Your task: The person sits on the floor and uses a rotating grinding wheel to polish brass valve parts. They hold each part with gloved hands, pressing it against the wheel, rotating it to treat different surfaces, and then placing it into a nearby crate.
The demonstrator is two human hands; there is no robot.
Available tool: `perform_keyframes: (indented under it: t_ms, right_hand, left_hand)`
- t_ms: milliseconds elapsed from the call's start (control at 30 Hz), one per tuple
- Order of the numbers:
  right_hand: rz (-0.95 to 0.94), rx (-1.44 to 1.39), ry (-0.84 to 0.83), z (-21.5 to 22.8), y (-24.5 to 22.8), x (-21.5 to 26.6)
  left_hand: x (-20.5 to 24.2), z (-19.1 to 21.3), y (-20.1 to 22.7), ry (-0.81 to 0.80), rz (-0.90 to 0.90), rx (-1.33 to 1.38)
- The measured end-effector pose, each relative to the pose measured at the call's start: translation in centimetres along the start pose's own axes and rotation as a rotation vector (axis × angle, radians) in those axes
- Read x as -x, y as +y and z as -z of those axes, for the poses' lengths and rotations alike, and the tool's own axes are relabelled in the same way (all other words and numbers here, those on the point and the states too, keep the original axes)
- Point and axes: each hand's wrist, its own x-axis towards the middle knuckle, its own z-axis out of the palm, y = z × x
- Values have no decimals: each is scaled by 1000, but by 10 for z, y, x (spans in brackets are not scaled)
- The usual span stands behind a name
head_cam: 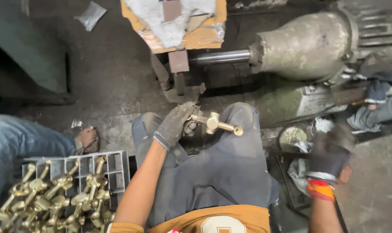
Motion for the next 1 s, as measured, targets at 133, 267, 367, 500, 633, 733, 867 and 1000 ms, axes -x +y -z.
perform_keyframes:
  t_ms: [133, 267, 367, 500, 633, 733, 867, 1000]
  right_hand:
    - [389, -522, -629, -48, -125, -11]
    - [466, -538, -699, -77, -206, -9]
    - [98, -545, -769, -103, -227, -15]
    - [408, -300, -697, -144, -233, -21]
    - [335, -73, -773, -169, -231, -17]
    - [322, -38, -758, -188, -223, -17]
    - [278, -109, -778, -202, -211, -22]
    - [150, 143, -833, -217, -212, -17]
  left_hand:
    - [-7, -8, 23, 12, -318, -16]
    - [4, 2, 45, -30, 430, 851]
    - [-2, 23, 38, -98, 665, 1306]
    - [-25, 32, -6, 41, 760, 1166]
    - [-49, 13, -60, 102, 801, 1194]
    - [-59, 4, -87, 174, 650, 858]
    - [-76, -12, -92, 248, 922, 1033]
    - [-77, -3, -91, 226, 925, 1090]
